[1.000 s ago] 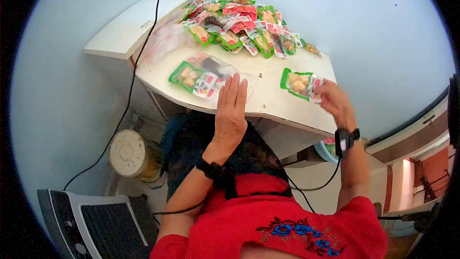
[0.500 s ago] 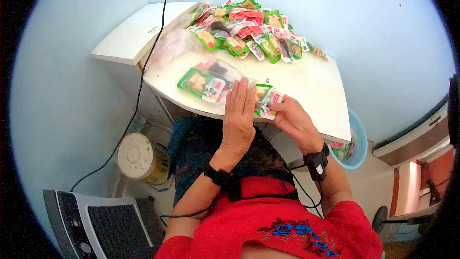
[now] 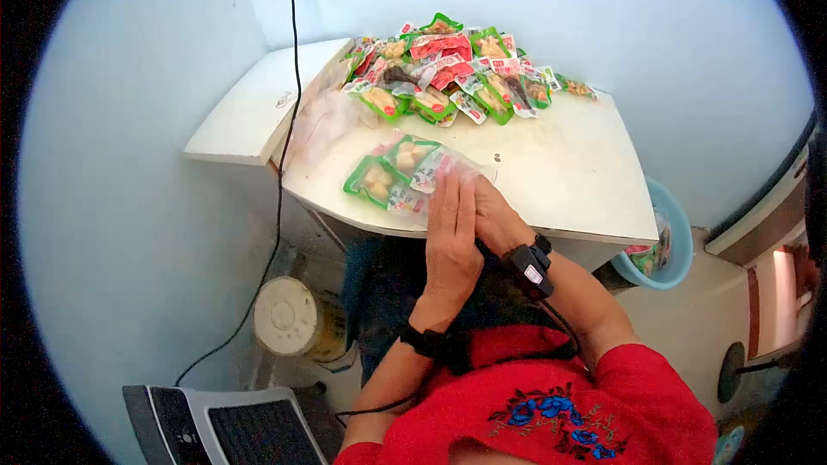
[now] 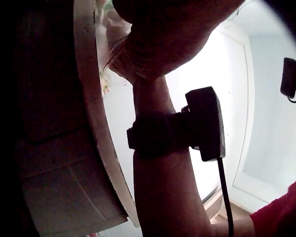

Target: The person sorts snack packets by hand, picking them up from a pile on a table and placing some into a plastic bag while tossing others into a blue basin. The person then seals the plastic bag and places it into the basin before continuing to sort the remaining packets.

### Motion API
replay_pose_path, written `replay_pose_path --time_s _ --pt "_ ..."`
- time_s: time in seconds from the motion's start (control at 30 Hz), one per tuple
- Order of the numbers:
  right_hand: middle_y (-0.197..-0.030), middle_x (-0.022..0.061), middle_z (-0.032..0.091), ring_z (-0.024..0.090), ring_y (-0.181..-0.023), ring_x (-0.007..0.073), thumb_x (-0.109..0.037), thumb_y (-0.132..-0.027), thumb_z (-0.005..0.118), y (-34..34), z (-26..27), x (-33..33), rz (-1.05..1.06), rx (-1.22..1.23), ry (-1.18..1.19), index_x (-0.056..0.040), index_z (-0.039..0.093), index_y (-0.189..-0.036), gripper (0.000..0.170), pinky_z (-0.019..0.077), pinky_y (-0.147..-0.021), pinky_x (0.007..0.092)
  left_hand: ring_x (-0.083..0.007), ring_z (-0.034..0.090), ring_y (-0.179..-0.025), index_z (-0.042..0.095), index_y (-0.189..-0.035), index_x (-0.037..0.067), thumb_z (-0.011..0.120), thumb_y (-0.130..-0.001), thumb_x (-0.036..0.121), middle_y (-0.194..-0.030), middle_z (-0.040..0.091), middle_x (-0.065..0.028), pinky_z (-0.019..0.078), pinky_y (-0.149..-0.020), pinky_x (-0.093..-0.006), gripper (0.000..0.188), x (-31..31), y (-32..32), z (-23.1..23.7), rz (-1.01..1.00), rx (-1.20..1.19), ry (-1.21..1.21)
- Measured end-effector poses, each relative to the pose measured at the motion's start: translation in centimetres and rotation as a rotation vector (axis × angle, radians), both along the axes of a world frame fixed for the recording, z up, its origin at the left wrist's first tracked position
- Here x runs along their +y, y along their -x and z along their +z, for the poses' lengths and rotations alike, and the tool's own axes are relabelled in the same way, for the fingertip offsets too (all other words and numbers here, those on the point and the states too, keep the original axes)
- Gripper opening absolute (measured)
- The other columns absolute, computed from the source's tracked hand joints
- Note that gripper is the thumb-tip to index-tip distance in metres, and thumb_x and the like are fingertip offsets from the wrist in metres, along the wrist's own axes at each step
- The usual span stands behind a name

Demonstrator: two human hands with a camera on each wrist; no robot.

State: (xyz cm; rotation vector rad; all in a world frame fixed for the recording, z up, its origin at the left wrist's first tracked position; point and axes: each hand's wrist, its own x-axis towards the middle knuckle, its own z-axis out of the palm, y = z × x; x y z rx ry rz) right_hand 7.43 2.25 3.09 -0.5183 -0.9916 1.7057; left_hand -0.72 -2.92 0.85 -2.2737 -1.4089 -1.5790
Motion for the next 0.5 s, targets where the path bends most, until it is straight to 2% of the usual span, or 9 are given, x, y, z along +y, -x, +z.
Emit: replay_pose_path --time_s 0.1,0.2,0.3,0.4,0.5 --pt "-0.103 0.0057 0.061 0.061 -0.085 0.0157 -0.019 -0.1 0.046 0.6 -2.7 3.2 0.1 0.116 0.074 -0.0062 0.055 -0.122 0.027 0.0557 -0.071 0.0303 -0.0427 0.037 -0.134 0.044 -0.135 -0.004 0.049 -0.082 -0.005 -0.143 0.039 -0.027 0.031 -0.11 -0.0477 0.053 0.0 0.1 -0.3 -0.005 0.001 -0.027" --pt "-0.099 0.0069 0.062 0.061 -0.078 0.0168 -0.022 -0.101 0.042 2.0 -4.4 6.3 0.16 0.039 0.029 -0.0062 0.054 -0.123 0.03 0.0568 -0.063 0.033 -0.043 0.036 -0.134 0.042 -0.137 -0.003 0.049 -0.082 -0.007 -0.145 0.036 -0.0272 0.0305 -0.111 -0.0479 0.055 -0.3 0.3 0.0 -0.037 0.012 -0.001" --pt "-0.096 0.008 0.063 0.062 -0.073 0.0201 -0.024 -0.101 0.04 2.0 -3.9 6.1 0.039 -0.066 0.158 -0.0055 0.054 -0.122 0.031 0.057 -0.058 0.0358 -0.0431 0.035 -0.134 0.039 -0.139 -0.002 0.051 -0.082 -0.006 -0.146 0.034 -0.0274 0.0304 -0.111 -0.048 0.058 -0.6 0.4 0.3 -0.082 -0.009 -0.006" --pt "-0.097 0.0093 0.062 0.063 -0.074 0.024 -0.029 -0.101 0.042 3.3 -6.6 9.0 -0.105 -0.085 0.092 -0.0066 0.055 -0.118 0.031 0.0571 -0.059 0.0394 -0.0429 0.035 -0.135 0.036 -0.141 -0.002 0.057 -0.082 -0.001 -0.146 0.033 -0.0282 0.0305 -0.111 -0.0474 0.062 -0.5 0.5 -0.1 -0.114 -0.014 0.014" --pt "-0.095 0.0088 0.063 0.063 -0.075 0.0255 -0.031 -0.1 0.046 3.1 -6.2 9.8 -0.04 -0.156 0.296 -0.0088 0.057 -0.114 0.028 0.0571 -0.06 0.0402 -0.0433 0.035 -0.134 0.034 -0.142 -0.002 0.062 -0.08 0.005 -0.146 0.033 -0.0286 0.0293 -0.111 -0.048 0.069 -0.8 0.7 0.2 -0.133 0.012 0.033"
